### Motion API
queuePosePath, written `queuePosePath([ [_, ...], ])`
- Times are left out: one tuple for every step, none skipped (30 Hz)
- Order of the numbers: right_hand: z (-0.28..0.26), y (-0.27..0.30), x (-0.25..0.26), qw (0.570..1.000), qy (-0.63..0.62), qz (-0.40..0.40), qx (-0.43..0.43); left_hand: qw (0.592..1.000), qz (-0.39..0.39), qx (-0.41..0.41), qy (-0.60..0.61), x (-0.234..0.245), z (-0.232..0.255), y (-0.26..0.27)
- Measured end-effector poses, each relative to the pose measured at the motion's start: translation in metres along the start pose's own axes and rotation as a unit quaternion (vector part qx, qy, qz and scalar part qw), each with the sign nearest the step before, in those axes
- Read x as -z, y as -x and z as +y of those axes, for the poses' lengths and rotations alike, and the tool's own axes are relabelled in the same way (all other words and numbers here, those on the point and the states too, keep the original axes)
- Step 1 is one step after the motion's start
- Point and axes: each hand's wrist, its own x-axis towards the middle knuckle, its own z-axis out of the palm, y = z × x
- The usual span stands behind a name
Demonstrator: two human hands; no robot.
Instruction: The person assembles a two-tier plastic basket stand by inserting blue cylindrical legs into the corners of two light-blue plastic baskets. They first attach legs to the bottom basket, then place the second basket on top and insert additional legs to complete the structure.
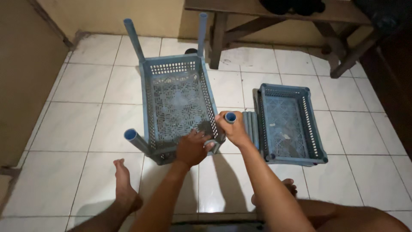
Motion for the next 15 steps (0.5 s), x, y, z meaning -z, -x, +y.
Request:
queuePosePath([
  [0.004,0.004,-0.005,0.998,0.036,0.055,0.017,1.0,0.002,0.001,0.006,-0.004,0.0,0.002],
  [0.007,0.007,-0.013,0.991,0.072,0.109,0.035,1.0,0.005,0.0,-0.01,-0.008,-0.001,0.005],
  [0.008,0.006,-0.022,0.983,0.075,0.158,0.052,1.0,0.011,-0.004,-0.027,-0.01,-0.002,0.003],
  [0.007,0.008,-0.032,0.973,0.077,0.207,0.069,0.999,0.016,-0.008,-0.044,-0.011,-0.003,0.001],
  [0.005,0.009,-0.039,0.96,0.078,0.255,0.087,0.999,0.004,-0.007,-0.052,-0.012,-0.004,0.001],
  [0.002,0.009,-0.042,0.957,0.088,0.259,0.095,0.998,-0.008,-0.005,-0.059,-0.011,-0.005,0.001],
  [-0.002,0.008,-0.044,0.955,0.097,0.261,0.104,0.997,-0.019,-0.003,-0.069,-0.01,-0.007,0.001],
  [-0.007,0.008,-0.045,0.952,0.105,0.264,0.113,0.999,-0.006,-0.005,-0.05,-0.009,-0.007,0.001],
  [-0.013,0.008,-0.042,0.967,0.087,0.22,0.097,0.999,0.007,-0.005,-0.031,-0.008,-0.006,0.002],
  [-0.019,0.008,-0.034,0.979,0.07,0.175,0.08,1.0,0.02,-0.005,-0.012,-0.007,-0.005,0.003],
  [-0.025,0.007,-0.026,0.988,0.052,0.128,0.063,1.0,0.022,-0.008,-0.008,-0.006,-0.003,0.003],
  [-0.031,0.005,-0.015,0.986,0.056,0.053,0.149,1.0,0.023,-0.01,-0.004,-0.004,-0.002,0.003],
  [-0.036,0.003,-0.001,0.971,0.058,-0.025,0.23,1.0,0.025,-0.012,-0.001,-0.003,-0.001,0.004],
  [-0.039,0.001,0.01,0.944,0.058,-0.105,0.307,0.999,0.029,-0.013,0.002,-0.003,0.001,0.004],
  [-0.039,-0.001,0.013,0.958,0.041,-0.104,0.262,0.999,0.034,-0.013,0.004,-0.002,0.002,0.004],
])
